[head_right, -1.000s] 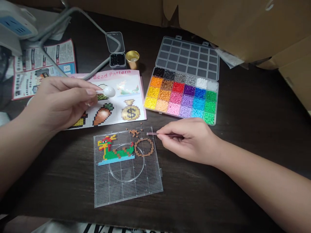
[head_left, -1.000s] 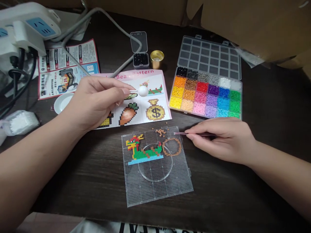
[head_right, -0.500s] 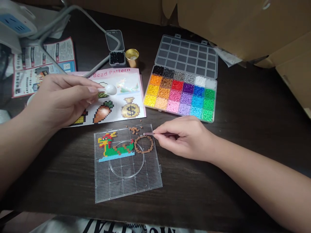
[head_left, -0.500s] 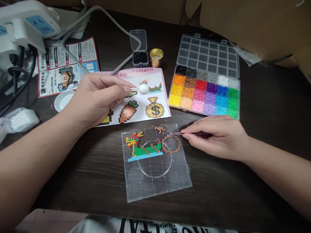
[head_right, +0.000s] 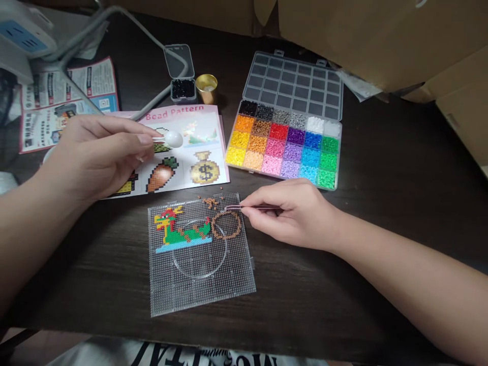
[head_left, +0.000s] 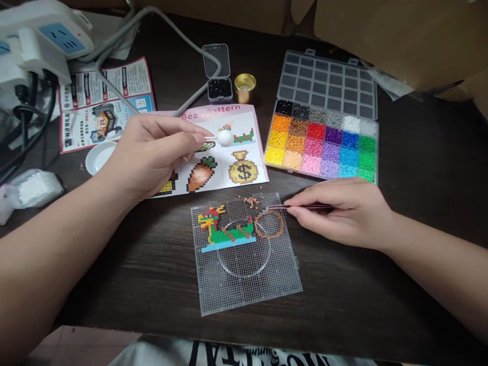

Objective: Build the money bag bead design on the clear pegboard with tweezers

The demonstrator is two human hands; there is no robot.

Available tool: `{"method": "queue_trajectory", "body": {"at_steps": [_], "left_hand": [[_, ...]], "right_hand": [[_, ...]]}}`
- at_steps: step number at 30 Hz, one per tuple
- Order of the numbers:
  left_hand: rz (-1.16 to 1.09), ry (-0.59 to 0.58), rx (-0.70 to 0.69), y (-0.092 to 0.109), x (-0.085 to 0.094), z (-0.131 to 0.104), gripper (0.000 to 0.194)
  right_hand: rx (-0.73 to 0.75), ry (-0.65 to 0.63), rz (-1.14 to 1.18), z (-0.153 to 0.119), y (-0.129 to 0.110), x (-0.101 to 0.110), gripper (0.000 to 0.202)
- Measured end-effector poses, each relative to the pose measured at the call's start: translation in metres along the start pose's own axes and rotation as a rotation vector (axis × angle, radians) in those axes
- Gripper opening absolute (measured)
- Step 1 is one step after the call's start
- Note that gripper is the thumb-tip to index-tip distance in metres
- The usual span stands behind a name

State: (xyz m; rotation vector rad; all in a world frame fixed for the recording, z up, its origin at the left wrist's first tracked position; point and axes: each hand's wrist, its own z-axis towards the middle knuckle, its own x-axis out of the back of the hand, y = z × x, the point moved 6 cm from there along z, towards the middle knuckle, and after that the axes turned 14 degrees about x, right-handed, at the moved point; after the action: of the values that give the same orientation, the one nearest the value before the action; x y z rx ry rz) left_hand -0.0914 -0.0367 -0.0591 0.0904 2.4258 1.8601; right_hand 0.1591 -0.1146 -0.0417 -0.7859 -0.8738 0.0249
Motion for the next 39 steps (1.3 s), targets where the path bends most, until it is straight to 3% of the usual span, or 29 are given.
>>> {"method": "queue_trajectory", "body": {"at_steps": [39], "left_hand": [[0.023, 0.003, 0.007, -0.0051, 0.0034, 0.0042, 0.01]], "right_hand": [[-0.066, -0.007, 0.067, 0.0014, 0.0042, -0.0042, 0.01]]}}
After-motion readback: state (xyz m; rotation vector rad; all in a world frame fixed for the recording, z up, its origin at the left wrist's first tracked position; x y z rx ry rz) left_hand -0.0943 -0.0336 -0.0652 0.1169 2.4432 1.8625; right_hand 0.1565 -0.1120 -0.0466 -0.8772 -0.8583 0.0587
